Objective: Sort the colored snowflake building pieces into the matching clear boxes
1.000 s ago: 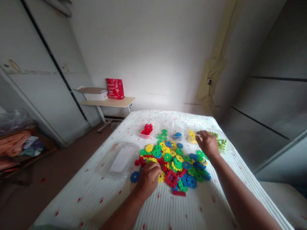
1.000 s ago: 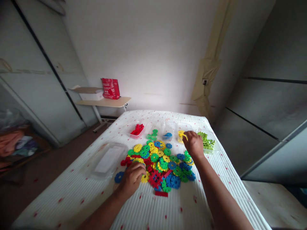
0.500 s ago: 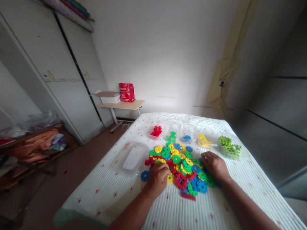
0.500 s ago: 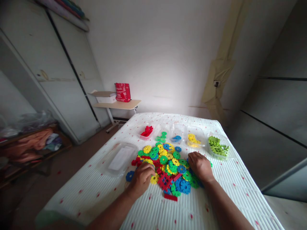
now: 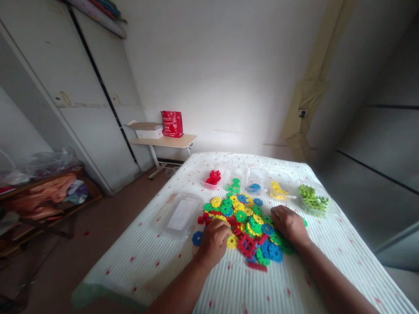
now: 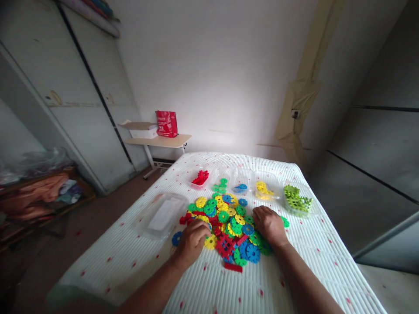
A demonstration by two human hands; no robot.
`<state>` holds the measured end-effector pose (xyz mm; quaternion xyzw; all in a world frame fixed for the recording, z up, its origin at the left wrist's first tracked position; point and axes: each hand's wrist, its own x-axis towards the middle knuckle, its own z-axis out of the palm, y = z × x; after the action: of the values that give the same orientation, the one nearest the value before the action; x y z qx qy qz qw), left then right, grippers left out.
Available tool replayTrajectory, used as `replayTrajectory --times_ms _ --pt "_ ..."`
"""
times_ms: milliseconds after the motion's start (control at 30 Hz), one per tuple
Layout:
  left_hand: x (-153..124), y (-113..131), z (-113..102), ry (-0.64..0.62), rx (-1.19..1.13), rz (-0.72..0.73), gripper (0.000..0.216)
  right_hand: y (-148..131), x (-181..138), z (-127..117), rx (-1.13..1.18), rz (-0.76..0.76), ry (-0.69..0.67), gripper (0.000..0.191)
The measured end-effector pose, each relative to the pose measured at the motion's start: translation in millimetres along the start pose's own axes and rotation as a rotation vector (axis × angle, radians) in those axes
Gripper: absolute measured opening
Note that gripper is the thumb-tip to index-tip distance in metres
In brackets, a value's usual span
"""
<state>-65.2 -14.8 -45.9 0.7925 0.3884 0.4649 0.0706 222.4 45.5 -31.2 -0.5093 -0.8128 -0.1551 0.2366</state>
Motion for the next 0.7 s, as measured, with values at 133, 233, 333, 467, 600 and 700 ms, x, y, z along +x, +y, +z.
replayTrajectory --times_ms 133,233,333,467,600,700 --pt "-0.6 -0.6 0.4 0.006 0.026 -0.017 0.029 -0.5 -1.3 0.9 -0.004 0.014 -0.017 0.031" --pt "-0.3 0.8 1.9 -0.017 0.063 -0.024 0.03 0.5 -2.6 1.4 -0.004 0.006 -0.022 0.031" --pt "0.1 1.6 3.9 -0.049 0.086 -0.009 0.028 0.1 -3.1 1.6 -0.01 0.001 -0.034 0.03" --pt "-0.2 1.1 5.5 -0.041 0.098 0.003 0.028 -1.2 -3.2 1.5 0.0 0.014 -0.032 0.028" --pt "-0.2 1.5 4.7 -0.03 0.066 0.007 0.029 -1.6 -3.1 0.8 0.009 0.022 -0.047 0.03" --pt "-0.3 2.8 2.9 -0.006 0.04 -0.026 0.029 -1.2 -3.0 0.6 0.009 0.016 -0.052 0.031"
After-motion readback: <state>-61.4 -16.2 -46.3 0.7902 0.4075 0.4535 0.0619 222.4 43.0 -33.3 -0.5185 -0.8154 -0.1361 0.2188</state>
